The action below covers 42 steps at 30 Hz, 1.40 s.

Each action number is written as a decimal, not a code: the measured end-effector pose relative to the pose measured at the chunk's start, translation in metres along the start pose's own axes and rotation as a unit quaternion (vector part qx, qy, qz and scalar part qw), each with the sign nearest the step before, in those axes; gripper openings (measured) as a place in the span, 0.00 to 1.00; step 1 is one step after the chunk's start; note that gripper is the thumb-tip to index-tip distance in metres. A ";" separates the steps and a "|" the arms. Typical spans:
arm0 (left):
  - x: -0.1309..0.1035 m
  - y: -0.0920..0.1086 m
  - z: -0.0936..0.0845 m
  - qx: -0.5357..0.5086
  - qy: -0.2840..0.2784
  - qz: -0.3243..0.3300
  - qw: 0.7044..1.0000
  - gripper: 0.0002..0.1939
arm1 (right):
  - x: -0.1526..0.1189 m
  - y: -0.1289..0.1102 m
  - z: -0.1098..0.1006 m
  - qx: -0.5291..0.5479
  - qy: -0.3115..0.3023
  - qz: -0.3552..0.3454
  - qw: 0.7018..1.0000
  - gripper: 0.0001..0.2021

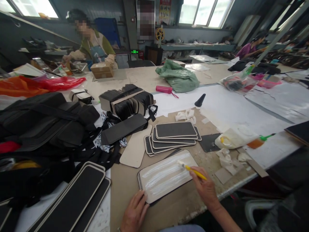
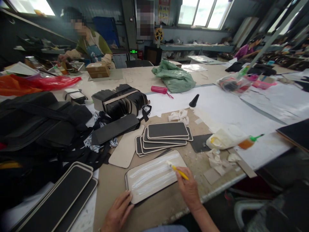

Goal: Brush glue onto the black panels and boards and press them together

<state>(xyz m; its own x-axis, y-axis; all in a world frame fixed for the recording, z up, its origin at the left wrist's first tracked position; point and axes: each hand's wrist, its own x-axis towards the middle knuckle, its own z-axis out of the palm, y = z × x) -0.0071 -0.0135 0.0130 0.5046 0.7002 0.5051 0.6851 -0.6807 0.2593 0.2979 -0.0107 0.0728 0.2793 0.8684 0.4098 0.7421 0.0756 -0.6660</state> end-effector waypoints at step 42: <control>-0.003 0.013 0.003 -0.029 -0.004 -0.081 0.996 0.13 | -0.011 -0.083 0.081 0.153 -0.103 0.068 0.980 0.10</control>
<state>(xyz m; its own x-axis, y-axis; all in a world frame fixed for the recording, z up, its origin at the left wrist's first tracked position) 0.0016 -0.0237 0.0125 0.3948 0.8031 0.4464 0.7264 -0.5703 0.3836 0.1834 0.0136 0.0732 0.2104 0.9590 0.1899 0.4798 0.0680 -0.8748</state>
